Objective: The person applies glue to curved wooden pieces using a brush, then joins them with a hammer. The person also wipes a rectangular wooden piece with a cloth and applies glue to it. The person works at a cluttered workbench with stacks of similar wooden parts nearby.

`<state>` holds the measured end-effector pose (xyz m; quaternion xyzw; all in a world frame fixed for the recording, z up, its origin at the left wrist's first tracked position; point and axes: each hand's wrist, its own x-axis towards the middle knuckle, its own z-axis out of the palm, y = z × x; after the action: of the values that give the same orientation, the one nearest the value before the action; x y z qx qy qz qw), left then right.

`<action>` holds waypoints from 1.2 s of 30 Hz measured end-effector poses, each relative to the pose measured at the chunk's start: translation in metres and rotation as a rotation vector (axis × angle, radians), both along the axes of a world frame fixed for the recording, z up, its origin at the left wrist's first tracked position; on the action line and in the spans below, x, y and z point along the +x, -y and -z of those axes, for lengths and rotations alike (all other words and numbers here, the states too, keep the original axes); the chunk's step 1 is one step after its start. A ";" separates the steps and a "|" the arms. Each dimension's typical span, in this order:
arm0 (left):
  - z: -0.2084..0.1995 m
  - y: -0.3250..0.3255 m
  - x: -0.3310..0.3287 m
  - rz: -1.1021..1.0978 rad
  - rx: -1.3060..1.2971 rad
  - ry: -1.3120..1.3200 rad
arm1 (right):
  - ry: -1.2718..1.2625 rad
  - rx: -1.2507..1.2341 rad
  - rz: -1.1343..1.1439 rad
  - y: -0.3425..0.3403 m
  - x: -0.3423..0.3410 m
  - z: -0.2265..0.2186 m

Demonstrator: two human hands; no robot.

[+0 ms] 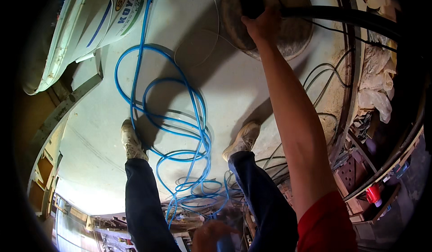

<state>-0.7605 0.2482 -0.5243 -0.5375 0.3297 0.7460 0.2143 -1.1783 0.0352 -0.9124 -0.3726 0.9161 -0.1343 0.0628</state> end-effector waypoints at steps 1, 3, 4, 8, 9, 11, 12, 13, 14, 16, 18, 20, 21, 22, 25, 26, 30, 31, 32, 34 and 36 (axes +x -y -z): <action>0.002 -0.008 0.005 -0.051 0.061 0.069 | 0.019 0.089 0.030 -0.005 0.008 -0.007; 0.012 -0.024 0.025 -0.007 0.082 0.151 | -0.023 -0.069 -0.110 -0.040 0.024 -0.019; 0.011 -0.027 0.029 0.013 0.085 0.195 | -0.042 -0.153 -0.183 -0.065 0.033 -0.022; 0.010 0.019 0.005 -0.307 0.185 0.135 | 0.539 0.201 -0.237 -0.245 0.123 -0.026; 0.010 0.019 0.005 -0.337 0.204 0.169 | 0.602 0.324 -0.293 -0.291 0.147 -0.036; 0.011 0.015 0.010 -0.361 0.211 0.175 | 0.547 0.557 -0.409 -0.383 0.197 -0.079; 0.014 0.011 0.015 -0.356 0.202 0.151 | 0.717 0.795 -0.269 -0.419 0.216 -0.099; 0.014 0.008 0.019 -0.353 0.190 0.129 | 0.887 1.025 -0.122 -0.439 0.228 -0.111; 0.013 0.008 0.020 -0.337 0.192 0.130 | 0.892 1.029 -0.120 -0.444 0.234 -0.116; 0.011 0.007 0.020 -0.309 0.196 0.133 | 0.899 1.040 -0.119 -0.448 0.240 -0.120; 0.011 0.006 0.021 -0.279 0.183 0.119 | 0.926 1.138 -0.100 -0.438 0.240 -0.112; 0.009 0.005 0.022 -0.285 0.181 0.110 | 0.861 1.186 -0.148 -0.433 0.246 -0.112; 0.008 0.005 0.022 -0.308 0.180 0.109 | 0.781 1.180 -0.209 -0.436 0.252 -0.114; 0.006 0.006 0.021 -0.333 0.181 0.108 | 0.701 1.173 -0.270 -0.438 0.255 -0.115; 0.004 0.012 0.016 -0.310 0.158 0.095 | 0.684 1.119 -0.287 -0.444 0.252 -0.114; 0.007 0.012 0.016 -0.343 0.149 0.088 | 0.663 1.102 -0.284 -0.444 0.251 -0.112; 0.004 -0.005 0.023 -0.327 0.095 0.077 | 0.577 1.159 -0.332 -0.401 0.247 -0.156; 0.008 -0.015 0.030 -0.374 0.075 0.032 | 0.458 1.116 -0.431 -0.398 0.250 -0.170; 0.011 -0.024 0.038 -0.412 0.073 0.013 | 0.541 1.000 -0.393 -0.404 0.255 -0.173; 0.004 -0.037 0.050 -0.523 0.015 0.020 | 0.779 0.717 -0.235 -0.400 0.268 -0.197; -0.004 -0.037 0.070 -0.523 0.006 -0.009 | 1.143 0.389 0.040 -0.364 0.284 -0.258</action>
<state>-0.6908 0.2851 -0.5208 -0.6004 0.1783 0.7795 0.0144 -0.8940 0.3988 -0.6547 -0.2059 0.7518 -0.1442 0.6096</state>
